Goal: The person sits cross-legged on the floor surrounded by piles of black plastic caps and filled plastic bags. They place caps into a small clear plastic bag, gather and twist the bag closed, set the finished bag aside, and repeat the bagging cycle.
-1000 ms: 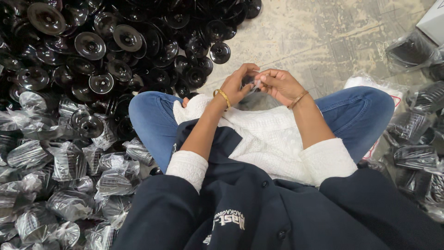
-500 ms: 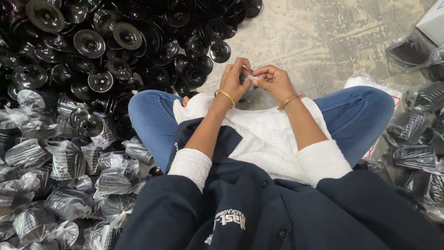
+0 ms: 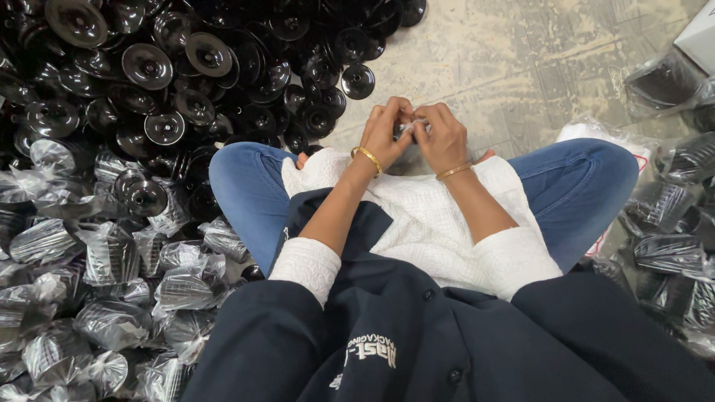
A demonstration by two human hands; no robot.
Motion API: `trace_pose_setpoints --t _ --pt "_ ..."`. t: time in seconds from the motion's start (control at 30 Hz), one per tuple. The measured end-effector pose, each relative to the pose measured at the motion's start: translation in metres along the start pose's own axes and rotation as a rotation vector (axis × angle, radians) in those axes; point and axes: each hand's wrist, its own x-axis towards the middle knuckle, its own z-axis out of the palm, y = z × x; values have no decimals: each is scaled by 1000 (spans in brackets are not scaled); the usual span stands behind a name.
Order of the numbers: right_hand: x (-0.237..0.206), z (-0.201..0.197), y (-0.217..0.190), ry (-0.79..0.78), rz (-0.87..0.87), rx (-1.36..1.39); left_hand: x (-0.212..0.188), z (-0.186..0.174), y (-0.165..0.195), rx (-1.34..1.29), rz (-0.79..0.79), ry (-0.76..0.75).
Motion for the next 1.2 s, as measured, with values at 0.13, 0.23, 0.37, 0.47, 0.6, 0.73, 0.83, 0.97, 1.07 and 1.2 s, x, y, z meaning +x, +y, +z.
trace_pose_setpoints --t 0.13,0.23,0.37,0.47,0.6,0.73,0.83,0.97,1.07,1.2 --pt "4 -3 10 21 27 113 1 -3 -3 31 -11 20" --pt "4 -4 16 16 57 231 7 -4 -10 20 54 7" --pt "3 -3 17 -23 79 333 14 -2 -19 4 -15 11" --pt "2 -2 16 5 139 310 12 -3 -19 32 3 -2" --pt "2 -1 18 -2 100 285 9 -5 -11 29 148 -11" --pt "2 0 22 -42 100 330 9 -6 -3 -88 -95 3" --pt "0 1 26 -63 161 489 11 -5 -4 -134 -138 -10" --pt "0 2 30 -105 182 564 15 -5 -11 -108 -130 -24" --pt "-2 2 30 -111 203 574 15 -7 -16 -28 0 -32" --pt "0 2 29 -122 209 588 10 -6 -17 -11 37 -69"
